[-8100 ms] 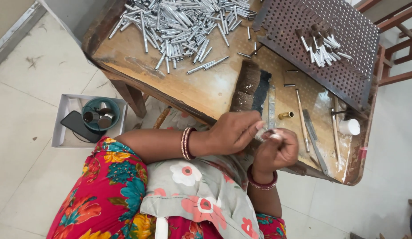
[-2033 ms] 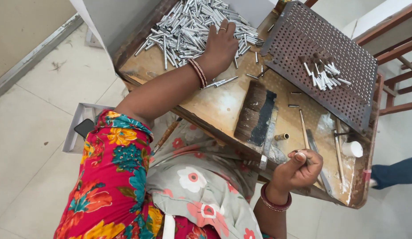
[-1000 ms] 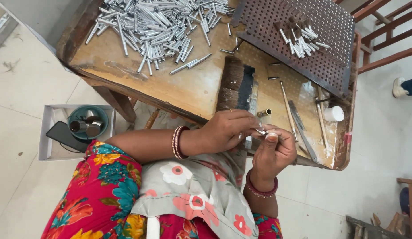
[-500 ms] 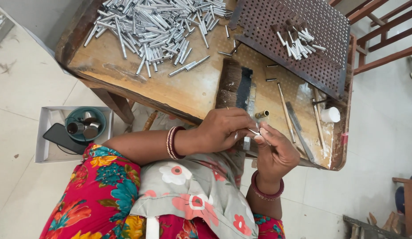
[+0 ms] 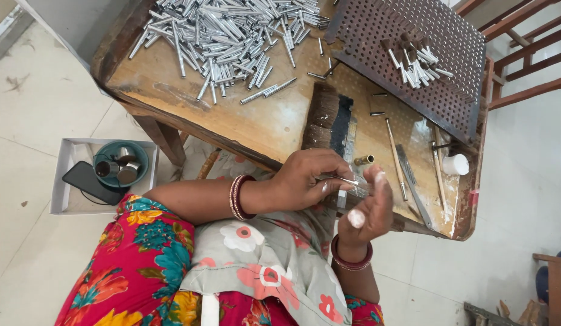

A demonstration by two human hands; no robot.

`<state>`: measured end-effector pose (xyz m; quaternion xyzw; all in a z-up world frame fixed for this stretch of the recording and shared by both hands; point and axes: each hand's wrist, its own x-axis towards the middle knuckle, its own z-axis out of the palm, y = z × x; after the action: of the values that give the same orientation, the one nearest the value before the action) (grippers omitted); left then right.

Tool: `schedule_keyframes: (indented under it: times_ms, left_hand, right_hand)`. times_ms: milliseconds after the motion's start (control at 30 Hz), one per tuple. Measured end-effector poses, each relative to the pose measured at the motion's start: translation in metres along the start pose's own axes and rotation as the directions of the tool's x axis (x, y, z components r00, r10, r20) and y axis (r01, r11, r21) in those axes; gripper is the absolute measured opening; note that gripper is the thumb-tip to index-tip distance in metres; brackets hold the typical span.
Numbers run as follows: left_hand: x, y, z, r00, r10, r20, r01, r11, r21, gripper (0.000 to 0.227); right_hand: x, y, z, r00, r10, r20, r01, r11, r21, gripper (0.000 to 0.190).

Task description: The person sits at a workbench and assembles small metal pen components, fitting a metal tip piece into a brass tube body by hand. She repeatedly picks parts from a pile, presses them together, and places finished assemblies aside, occasionally reaching into a nearby bowl.

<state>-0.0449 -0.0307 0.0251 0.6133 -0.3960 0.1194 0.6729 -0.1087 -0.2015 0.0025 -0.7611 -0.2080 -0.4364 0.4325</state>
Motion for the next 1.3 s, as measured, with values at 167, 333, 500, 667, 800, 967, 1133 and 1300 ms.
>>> schedule_keyframes:
  times_ms: [167,333,500,667,800,967,1133,1300]
  left_hand:
    - [0.001,-0.003,0.003,1.000,-0.021,0.005,0.021,0.998,-0.059,0.013]
    - [-0.003,-0.003,0.006,0.999,-0.028,0.023,0.030,0.996,-0.082,0.013]
    - [-0.011,-0.013,0.018,0.983,-0.177,0.047,0.183,0.946,-0.267,0.017]
    - [-0.011,-0.032,0.023,0.951,-0.298,0.081,0.294,0.793,-0.534,0.016]
    - [-0.006,-0.027,0.011,0.947,-0.317,-0.050,0.239,0.800,-0.550,0.013]
    - [-0.005,-0.039,0.004,0.917,-0.389,-0.088,0.270,0.769,-0.580,0.010]
    - [0.002,-0.040,-0.003,0.891,-0.437,-0.127,0.275,0.739,-0.615,0.011]
    - [0.000,-0.039,-0.004,0.888,-0.438,-0.141,0.260,0.730,-0.632,0.012]
  right_hand:
    - [-0.008,0.007,0.006,0.994,-0.063,0.087,0.079,0.977,-0.196,0.081]
    - [-0.010,0.001,0.006,0.997,-0.047,0.067,0.064,0.958,-0.279,0.079]
    - [-0.044,0.013,-0.005,0.958,0.269,-0.102,-0.260,0.961,0.092,0.041]
    - [-0.005,0.015,-0.021,0.933,0.355,0.053,-0.352,0.876,0.329,0.024]
    - [0.034,0.062,-0.054,0.986,0.168,0.014,-0.135,0.835,-0.533,0.014]
    - [0.041,0.075,-0.062,0.981,0.066,0.180,0.167,0.174,-0.971,0.016]
    - [0.008,0.035,-0.063,0.938,0.345,-0.016,-0.246,0.634,-0.733,0.011]
    - [0.002,-0.031,-0.036,0.990,0.138,0.021,-0.114,0.885,-0.452,0.011]
